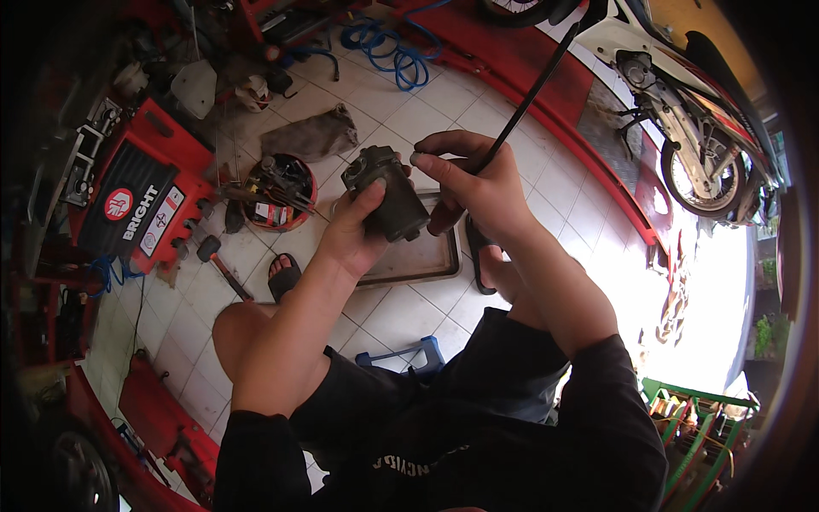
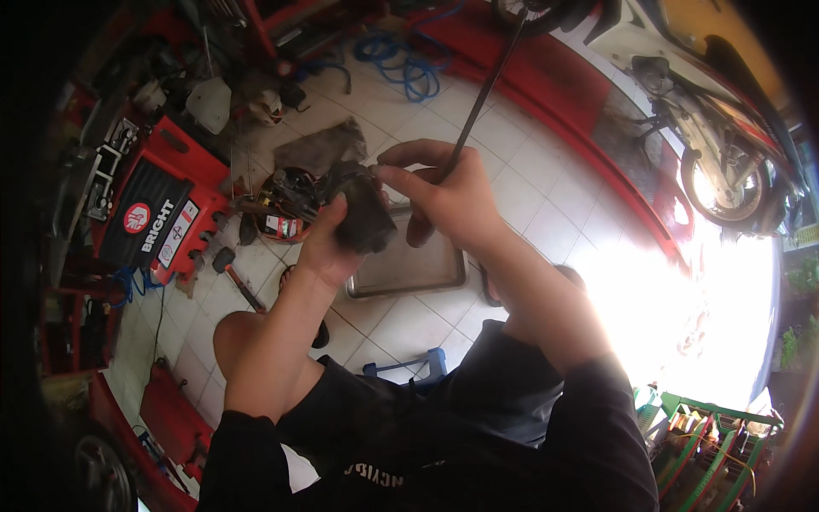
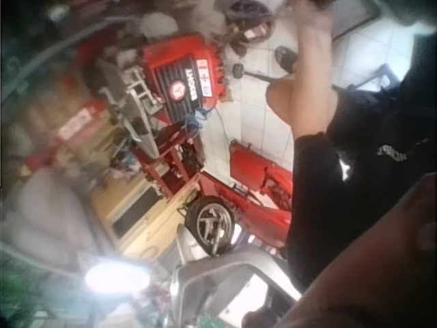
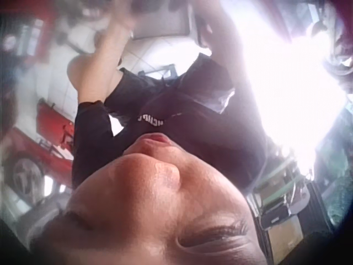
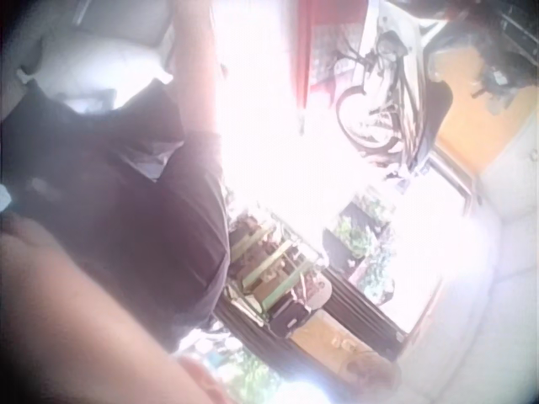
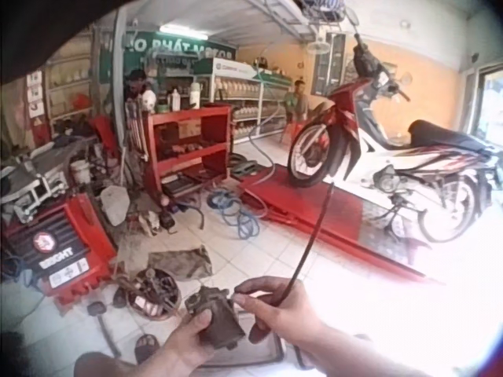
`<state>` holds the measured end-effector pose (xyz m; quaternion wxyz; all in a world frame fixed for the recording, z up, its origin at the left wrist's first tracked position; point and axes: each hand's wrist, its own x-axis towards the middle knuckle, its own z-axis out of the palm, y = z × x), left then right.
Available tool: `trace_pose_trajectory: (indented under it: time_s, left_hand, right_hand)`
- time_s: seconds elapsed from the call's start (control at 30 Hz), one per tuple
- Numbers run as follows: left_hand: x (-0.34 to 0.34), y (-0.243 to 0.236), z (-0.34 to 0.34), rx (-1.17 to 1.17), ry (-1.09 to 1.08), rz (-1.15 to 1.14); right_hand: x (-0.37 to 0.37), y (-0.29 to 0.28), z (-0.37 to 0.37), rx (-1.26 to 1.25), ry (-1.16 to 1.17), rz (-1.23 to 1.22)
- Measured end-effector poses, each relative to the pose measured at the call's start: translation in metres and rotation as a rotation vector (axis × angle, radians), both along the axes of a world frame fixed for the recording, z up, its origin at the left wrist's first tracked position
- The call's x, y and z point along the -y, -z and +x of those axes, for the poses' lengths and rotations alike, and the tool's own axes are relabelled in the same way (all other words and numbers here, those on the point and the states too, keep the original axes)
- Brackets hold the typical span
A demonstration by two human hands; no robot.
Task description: The person uses a screwdriver to pry and remove components from a cylindrical motorcycle part held in their left hand. They repeatedly insert the tool into the part, twist it, and pull out small pieces, placing them into a metal tray on the floor.
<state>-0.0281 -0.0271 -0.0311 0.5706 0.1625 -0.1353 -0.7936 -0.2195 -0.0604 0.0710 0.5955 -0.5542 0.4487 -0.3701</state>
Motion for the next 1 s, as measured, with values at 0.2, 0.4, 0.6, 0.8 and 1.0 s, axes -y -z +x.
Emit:
trace_pose_trajectory:
  time_s: [0.2, 0.4, 0.6, 0.8, 1.0]
  left_hand:
    - [-0.015, -0.002, -0.012, -0.057, 0.1, -0.108]
    - [-0.019, -0.016, -0.011, 0.159, 0.074, -0.149]
    - [-0.014, -0.026, -0.006, 0.237, -0.098, -0.118]
    - [-0.017, -0.027, -0.008, 0.385, -0.195, -0.026]
    - [-0.015, -0.026, -0.002, 0.349, -0.15, -0.046]
  right_hand:
    - [-0.003, -0.002, -0.003, 0.088, -0.051, -0.097]
    - [0.0, 0.004, -0.014, 0.009, -0.098, -0.361]
    - [0.002, 0.009, -0.015, -0.129, -0.208, -0.562]
    - [0.006, 0.018, -0.001, -0.153, -0.245, -0.728]
    - [0.009, 0.022, 0.004, -0.108, -0.192, -0.774]
